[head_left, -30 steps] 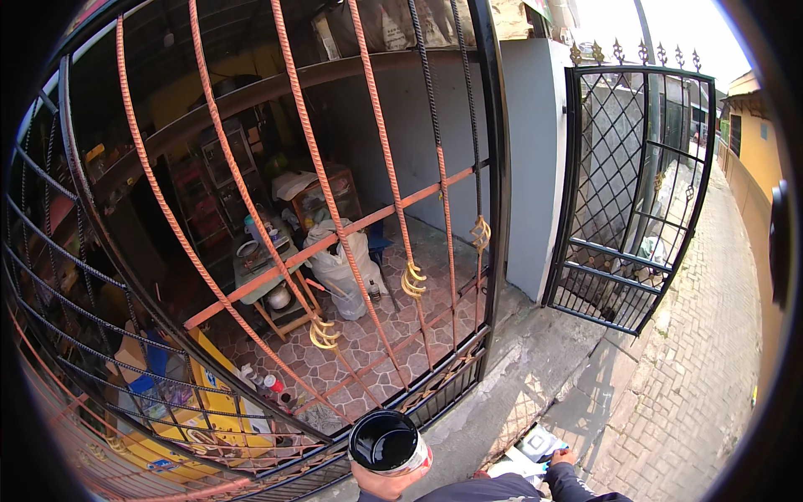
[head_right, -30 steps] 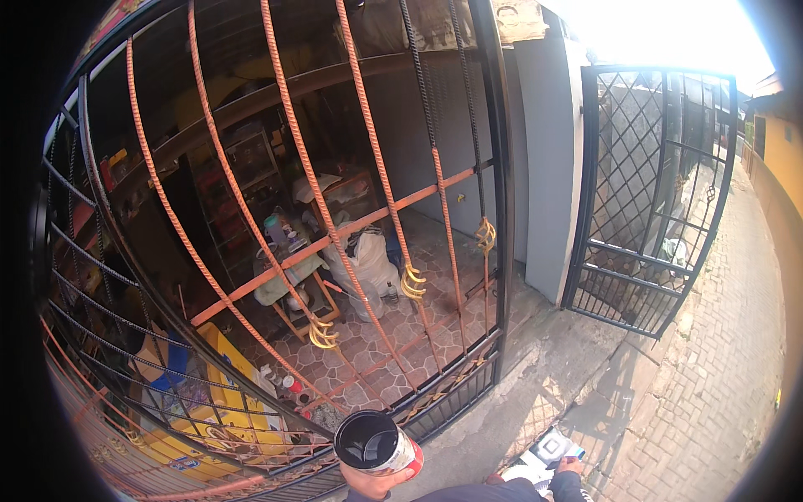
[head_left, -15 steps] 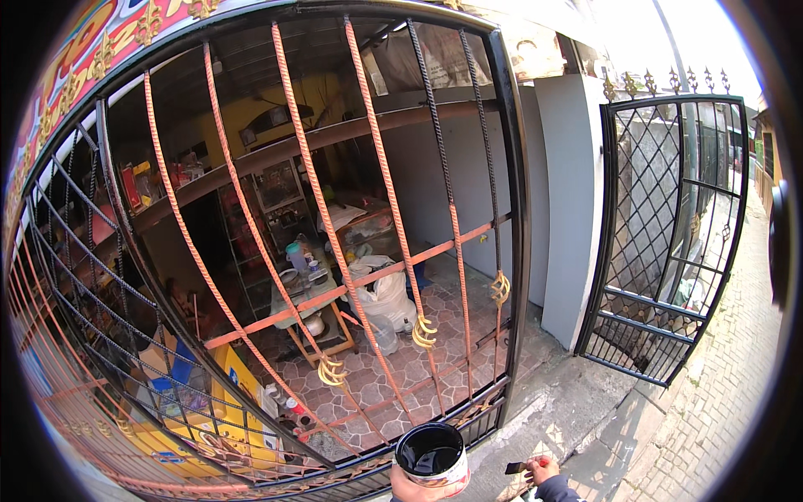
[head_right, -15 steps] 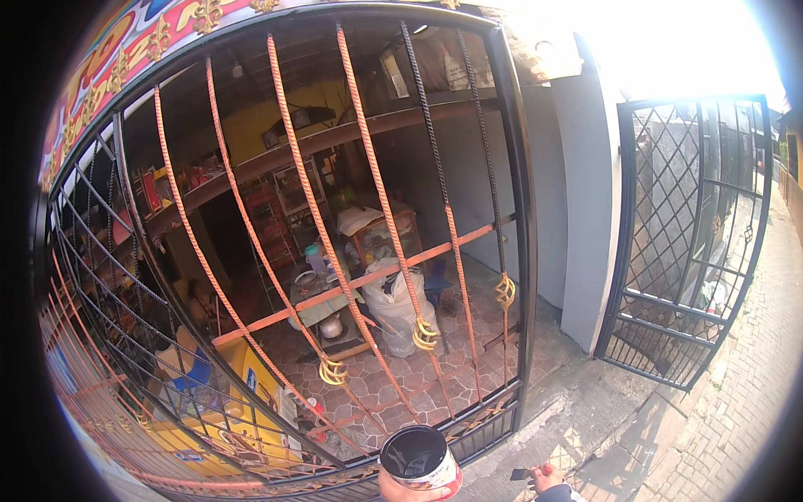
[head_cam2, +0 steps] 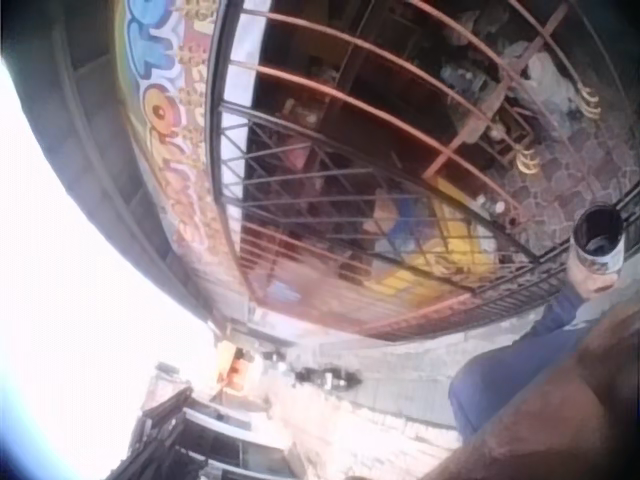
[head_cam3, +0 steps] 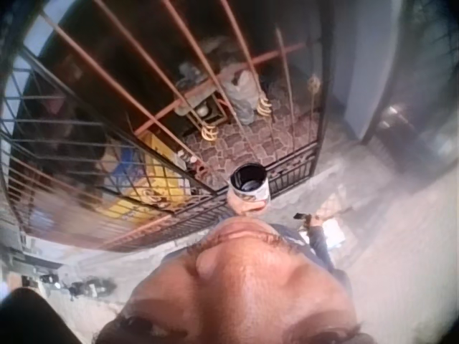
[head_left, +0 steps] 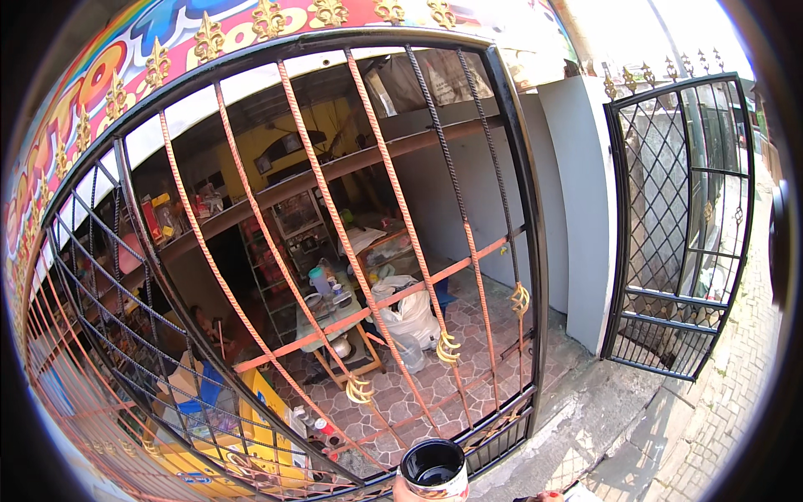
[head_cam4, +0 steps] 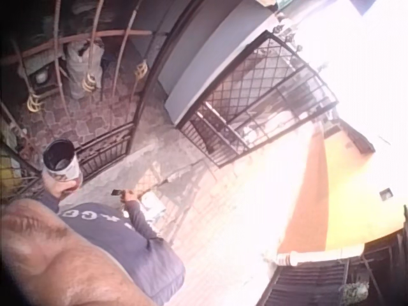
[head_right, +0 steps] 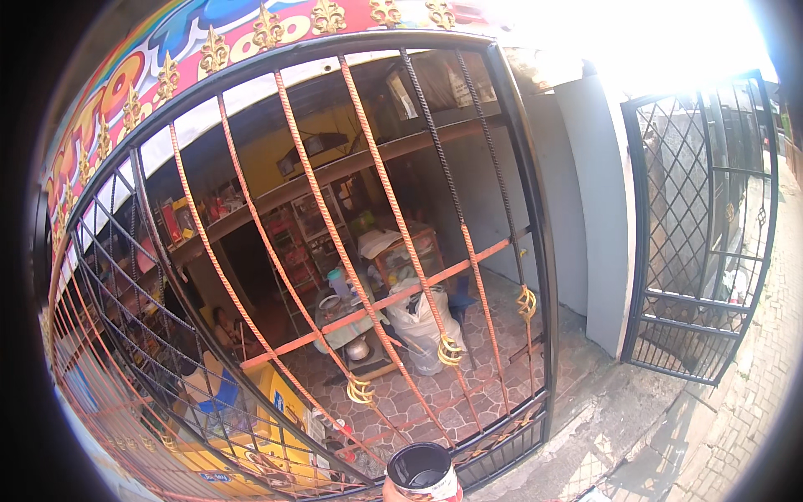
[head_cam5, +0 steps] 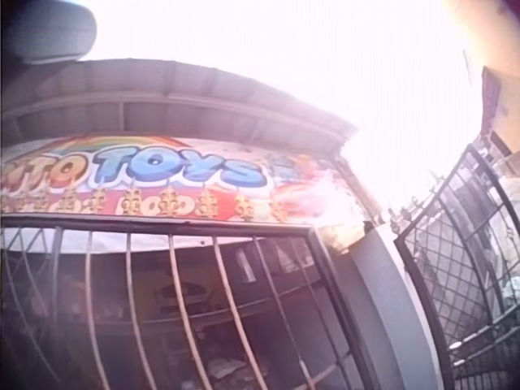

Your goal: The person paints the vertical bars of a metal gate black using a paintbrush and a paint can. They repeatedly dip the brush into the can and apply paint to different sections of the gate, working from top to bottom.

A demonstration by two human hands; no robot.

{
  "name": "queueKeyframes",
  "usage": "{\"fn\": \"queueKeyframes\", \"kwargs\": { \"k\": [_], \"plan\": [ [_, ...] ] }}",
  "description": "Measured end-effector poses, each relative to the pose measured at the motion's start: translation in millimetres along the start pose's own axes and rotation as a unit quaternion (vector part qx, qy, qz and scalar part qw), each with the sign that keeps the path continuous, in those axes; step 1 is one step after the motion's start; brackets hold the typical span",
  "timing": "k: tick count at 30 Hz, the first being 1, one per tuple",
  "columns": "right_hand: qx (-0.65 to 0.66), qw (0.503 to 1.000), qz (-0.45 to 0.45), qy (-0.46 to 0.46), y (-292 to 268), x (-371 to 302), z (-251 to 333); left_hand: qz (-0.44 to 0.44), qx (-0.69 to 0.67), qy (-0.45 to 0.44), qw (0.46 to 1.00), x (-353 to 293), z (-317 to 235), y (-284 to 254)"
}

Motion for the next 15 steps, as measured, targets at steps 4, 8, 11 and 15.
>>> {"fn": "queueKeyframes", "kwargs": {
  "k": [4, 8, 11, 15],
  "plan": [
    [-0.038, 0.999, -0.015, -0.015, 13.3, -18.1, 33.0, 0.063, 0.292, 0.139, 0.944, -16.3, -30.3, 36.9],
    [0.033, 0.998, 0.001, -0.062, 24.8, -29.3, 52.5, 0.122, 0.415, 0.147, 0.89, -18.7, -41.6, 78.3],
    [0.071, 0.996, 0.025, -0.046, 27.7, -24.8, 49.0, 0.092, 0.438, 0.133, 0.884, -17.0, -43.6, 79.9],
    [0.101, 0.995, 0.016, -0.012, 19.5, -8.9, 48.3, 0.018, 0.457, 0.119, 0.881, -17.8, -38.7, 58.4]
  ]
}}
Point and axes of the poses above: each hand's wrist, its own x-axis towards the middle knuckle, its own y-axis out of the palm, z = x × y, the point moved 7 cm from there along x, towards the middle knuckle
